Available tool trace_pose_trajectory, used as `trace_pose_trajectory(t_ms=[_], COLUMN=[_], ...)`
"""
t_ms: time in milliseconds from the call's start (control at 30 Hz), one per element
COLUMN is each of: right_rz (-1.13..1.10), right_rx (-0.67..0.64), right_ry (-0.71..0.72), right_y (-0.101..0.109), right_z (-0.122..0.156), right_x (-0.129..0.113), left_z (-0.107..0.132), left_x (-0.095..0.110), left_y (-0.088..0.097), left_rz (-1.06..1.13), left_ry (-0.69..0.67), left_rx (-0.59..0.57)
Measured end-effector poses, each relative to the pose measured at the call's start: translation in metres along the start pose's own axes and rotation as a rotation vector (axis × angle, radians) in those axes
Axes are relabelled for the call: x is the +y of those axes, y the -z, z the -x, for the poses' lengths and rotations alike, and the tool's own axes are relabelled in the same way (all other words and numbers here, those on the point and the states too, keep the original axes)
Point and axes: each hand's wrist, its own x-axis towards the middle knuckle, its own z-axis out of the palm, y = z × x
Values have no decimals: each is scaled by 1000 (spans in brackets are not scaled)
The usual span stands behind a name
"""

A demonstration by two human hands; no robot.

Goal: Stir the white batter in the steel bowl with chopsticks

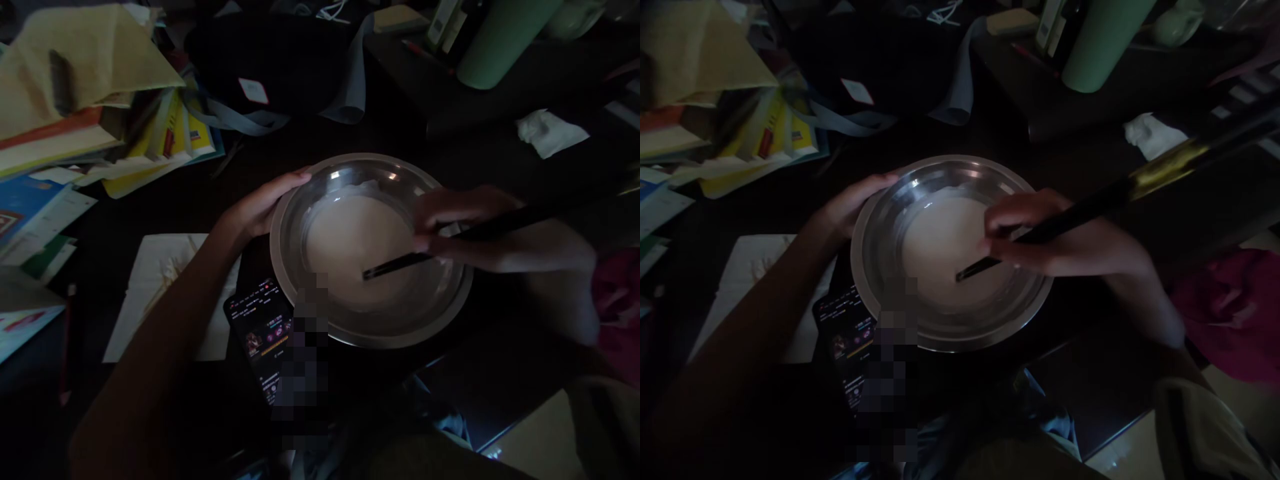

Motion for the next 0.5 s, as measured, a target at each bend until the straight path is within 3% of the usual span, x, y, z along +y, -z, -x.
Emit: trace_pose_trajectory(t_ms=[100, 233, 367, 500], right_rz=[-85, 20, 96, -25], right_rx=[-95, 29, 144, 11], right_ry=[36, -15, -74, -87], right_y=[-11, -21, -8, 0], right_z=[-5, -7, 1, 2], right_x=[-2, 0, 1, -2], left_z=[-1, -1, 0, 0], left_x=[-1, -1, 1, 1], left_y=[1, 2, 0, 0], left_rz=[-3, -29, -23, -22], left_ry=[15, 37, 14, 8], left_rx=[9, 41, 30, 36])
